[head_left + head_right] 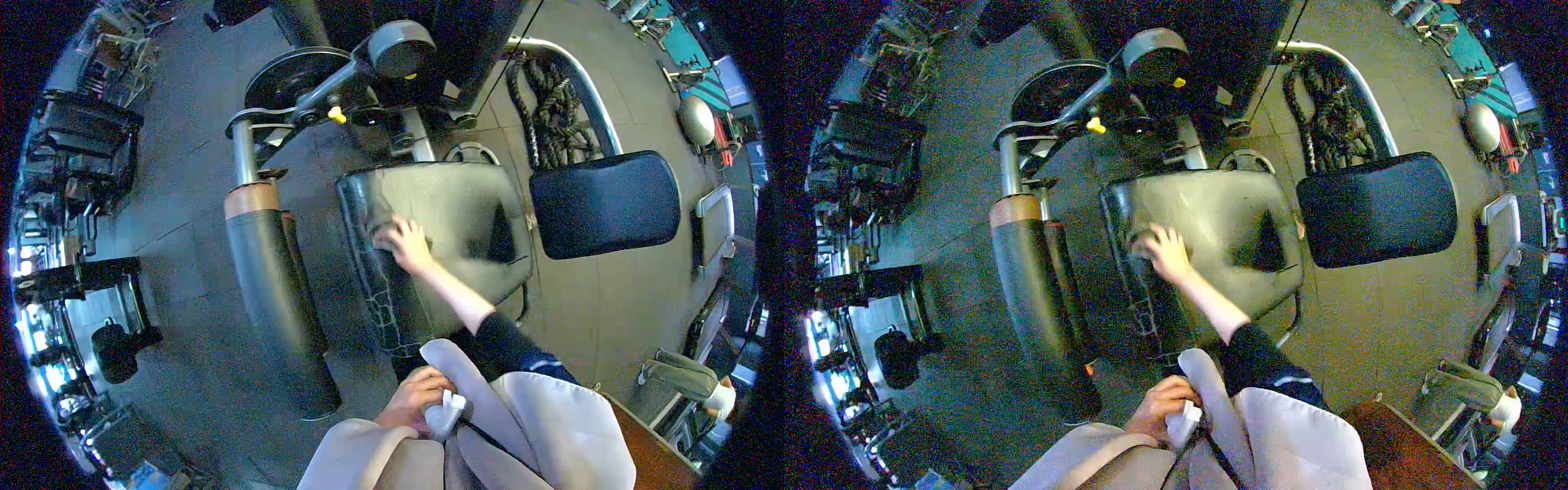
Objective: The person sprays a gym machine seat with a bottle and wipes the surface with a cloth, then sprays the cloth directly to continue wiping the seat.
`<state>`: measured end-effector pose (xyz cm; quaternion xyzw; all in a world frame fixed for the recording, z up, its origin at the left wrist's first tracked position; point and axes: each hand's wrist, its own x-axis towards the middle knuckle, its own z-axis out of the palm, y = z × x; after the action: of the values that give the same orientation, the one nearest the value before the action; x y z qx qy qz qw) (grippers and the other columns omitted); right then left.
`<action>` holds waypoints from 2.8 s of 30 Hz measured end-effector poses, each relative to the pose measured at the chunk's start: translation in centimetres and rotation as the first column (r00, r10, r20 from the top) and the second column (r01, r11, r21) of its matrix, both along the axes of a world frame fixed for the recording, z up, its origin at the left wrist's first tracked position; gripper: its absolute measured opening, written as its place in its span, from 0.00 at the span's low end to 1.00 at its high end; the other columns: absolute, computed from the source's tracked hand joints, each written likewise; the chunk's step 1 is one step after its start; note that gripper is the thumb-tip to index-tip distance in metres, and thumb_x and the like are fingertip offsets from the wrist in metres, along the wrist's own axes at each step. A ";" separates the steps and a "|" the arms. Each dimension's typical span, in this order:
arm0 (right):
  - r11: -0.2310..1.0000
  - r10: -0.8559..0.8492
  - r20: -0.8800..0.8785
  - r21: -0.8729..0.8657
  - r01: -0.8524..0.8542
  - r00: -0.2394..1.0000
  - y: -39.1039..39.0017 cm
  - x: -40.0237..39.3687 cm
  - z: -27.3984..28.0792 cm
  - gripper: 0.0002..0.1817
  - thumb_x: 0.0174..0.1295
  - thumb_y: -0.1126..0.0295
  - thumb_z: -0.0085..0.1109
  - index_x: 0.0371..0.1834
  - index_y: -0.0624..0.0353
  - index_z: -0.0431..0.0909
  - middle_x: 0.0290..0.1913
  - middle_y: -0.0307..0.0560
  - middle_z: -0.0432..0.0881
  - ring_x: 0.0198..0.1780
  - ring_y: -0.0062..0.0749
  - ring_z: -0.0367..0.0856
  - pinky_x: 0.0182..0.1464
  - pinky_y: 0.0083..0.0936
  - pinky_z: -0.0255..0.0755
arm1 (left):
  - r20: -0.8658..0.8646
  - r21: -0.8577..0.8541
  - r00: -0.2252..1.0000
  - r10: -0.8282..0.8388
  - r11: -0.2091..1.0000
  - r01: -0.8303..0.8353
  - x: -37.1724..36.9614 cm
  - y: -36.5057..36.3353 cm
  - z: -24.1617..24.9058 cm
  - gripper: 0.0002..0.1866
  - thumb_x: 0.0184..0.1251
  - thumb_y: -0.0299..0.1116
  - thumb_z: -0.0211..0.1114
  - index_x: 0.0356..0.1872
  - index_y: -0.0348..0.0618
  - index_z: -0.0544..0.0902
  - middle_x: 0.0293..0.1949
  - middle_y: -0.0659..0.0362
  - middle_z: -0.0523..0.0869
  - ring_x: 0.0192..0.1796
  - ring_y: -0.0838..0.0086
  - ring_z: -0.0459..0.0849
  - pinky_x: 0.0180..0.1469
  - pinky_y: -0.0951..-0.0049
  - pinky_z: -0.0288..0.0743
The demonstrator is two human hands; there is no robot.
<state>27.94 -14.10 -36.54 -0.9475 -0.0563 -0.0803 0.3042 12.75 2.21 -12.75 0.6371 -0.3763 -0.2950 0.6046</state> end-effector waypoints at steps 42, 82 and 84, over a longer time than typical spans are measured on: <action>0.840 0.539 -0.030 -0.056 -0.540 0.842 -1.5 -21.5 -2.6 0.20 0.48 0.64 0.58 0.48 0.37 0.78 0.64 0.39 0.68 0.60 0.46 0.66 0.57 0.52 0.60 | -0.320 0.070 0.391 0.863 0.433 -0.899 -3.6 -3.7 -4.4 0.11 0.64 0.34 0.64 0.26 0.38 0.77 0.28 0.57 0.83 0.36 0.70 0.80 0.46 0.67 0.72; 0.894 0.446 -0.204 0.048 -0.446 0.872 -7.8 -18.7 -0.8 0.26 0.45 0.59 0.66 0.53 0.36 0.77 0.69 0.44 0.61 0.63 0.48 0.62 0.60 0.52 0.58 | -0.195 0.093 0.681 0.706 0.704 -0.704 -1.6 -12.0 -5.5 0.08 0.59 0.30 0.67 0.24 0.37 0.80 0.24 0.56 0.84 0.30 0.71 0.84 0.35 0.71 0.77; 0.841 0.536 -0.249 0.075 -0.535 0.807 -8.7 -20.5 -1.2 0.23 0.51 0.55 0.62 0.53 0.38 0.78 0.69 0.43 0.62 0.64 0.47 0.61 0.60 0.50 0.58 | -0.118 0.137 0.726 0.677 0.735 -0.664 -1.7 -11.7 -5.7 0.08 0.58 0.29 0.67 0.24 0.37 0.80 0.24 0.56 0.84 0.30 0.71 0.84 0.35 0.71 0.77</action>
<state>7.45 -22.84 -37.74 -0.8950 -0.2806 0.1338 0.3198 11.09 -9.49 -18.48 0.7293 -0.0583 -0.1223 0.6707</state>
